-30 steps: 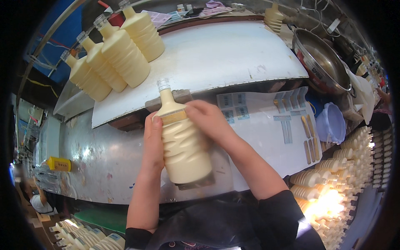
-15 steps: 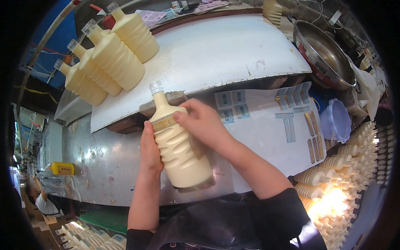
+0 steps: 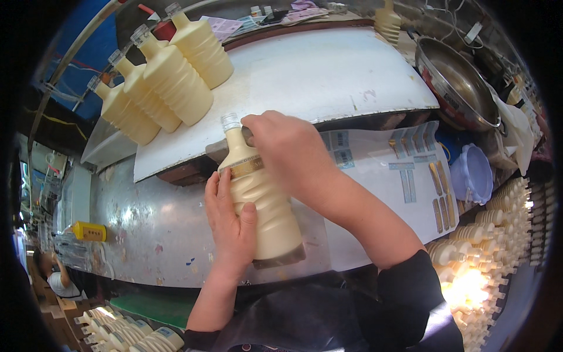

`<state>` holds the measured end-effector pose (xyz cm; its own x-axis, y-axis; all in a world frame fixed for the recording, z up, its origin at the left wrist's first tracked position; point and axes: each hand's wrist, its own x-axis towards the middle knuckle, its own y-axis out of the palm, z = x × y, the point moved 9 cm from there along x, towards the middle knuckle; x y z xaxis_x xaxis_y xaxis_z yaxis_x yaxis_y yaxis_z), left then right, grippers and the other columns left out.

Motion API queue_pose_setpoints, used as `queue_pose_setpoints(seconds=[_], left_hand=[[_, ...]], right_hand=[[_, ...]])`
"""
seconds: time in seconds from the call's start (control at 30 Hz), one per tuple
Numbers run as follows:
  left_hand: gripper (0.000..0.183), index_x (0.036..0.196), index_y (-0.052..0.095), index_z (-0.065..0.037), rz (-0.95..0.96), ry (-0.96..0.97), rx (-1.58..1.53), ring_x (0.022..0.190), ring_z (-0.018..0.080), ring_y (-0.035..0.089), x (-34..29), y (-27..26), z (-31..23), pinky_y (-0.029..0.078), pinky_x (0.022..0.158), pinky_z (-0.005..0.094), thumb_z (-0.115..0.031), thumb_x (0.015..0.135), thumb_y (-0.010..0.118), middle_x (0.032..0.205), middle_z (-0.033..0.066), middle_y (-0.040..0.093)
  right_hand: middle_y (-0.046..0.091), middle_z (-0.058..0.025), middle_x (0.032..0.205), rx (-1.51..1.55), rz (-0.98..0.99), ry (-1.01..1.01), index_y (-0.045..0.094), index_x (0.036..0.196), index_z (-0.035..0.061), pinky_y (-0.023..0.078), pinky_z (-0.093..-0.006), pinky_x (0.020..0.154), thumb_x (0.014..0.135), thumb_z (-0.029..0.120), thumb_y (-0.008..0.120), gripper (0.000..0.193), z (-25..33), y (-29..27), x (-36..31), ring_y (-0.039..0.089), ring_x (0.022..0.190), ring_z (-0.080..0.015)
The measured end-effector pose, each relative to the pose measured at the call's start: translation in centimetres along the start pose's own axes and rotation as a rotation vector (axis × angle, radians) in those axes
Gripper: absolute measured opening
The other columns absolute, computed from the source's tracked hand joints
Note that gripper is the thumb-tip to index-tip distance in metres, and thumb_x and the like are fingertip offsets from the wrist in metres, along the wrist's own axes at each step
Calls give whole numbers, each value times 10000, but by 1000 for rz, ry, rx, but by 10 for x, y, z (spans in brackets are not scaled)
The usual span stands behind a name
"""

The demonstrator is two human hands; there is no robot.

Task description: The person repeatedly picks up cream-colored plastic bottles, applies a rectangular label to the body, smooths it with a small tool, and places the bottle on a nearby stack. The process is repeated for multiple bottles in a production setting.

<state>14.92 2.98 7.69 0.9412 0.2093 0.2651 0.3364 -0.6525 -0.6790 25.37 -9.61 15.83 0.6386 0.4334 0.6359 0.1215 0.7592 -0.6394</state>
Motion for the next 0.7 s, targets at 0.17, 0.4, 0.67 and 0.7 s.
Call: queue_pose_setpoints(seconds=[0.17,0.4,0.67,0.7], left_hand=[[752,1531,449,-85,20,94,189,1419,491,310,-5,-3,-18,295,1168,557,-236,850,730,1550,304,285],[690,1527,487,-102,-3,91,305,1385,456,360,7,-3,-20,294,1161,542,-434,943,646,1517,276,333],[855,1615,266,-18,24,-53,83,1391,410,382,8,4,-2,335,1169,481,-441,963,622,1516,237,318],[848,1616,264,-17,22,-63,43,1394,406,381,8,5,-3,333,1170,479,-431,966,617,1515,237,318]], right_hand=[[699,-142,942,155,56,-43,669,1141,51,556,-405,700,843,13,728,305,11,5,-6,695,822,-340],[709,-159,978,55,90,94,660,1160,44,562,-410,729,868,54,724,299,-2,7,-9,697,843,-356],[741,-118,988,102,-93,-232,719,1035,67,571,-391,721,772,3,782,278,25,-11,-43,723,835,-293],[749,-93,997,126,-77,-309,729,1008,86,573,-382,715,732,-8,798,300,34,-9,-51,729,832,-284]])
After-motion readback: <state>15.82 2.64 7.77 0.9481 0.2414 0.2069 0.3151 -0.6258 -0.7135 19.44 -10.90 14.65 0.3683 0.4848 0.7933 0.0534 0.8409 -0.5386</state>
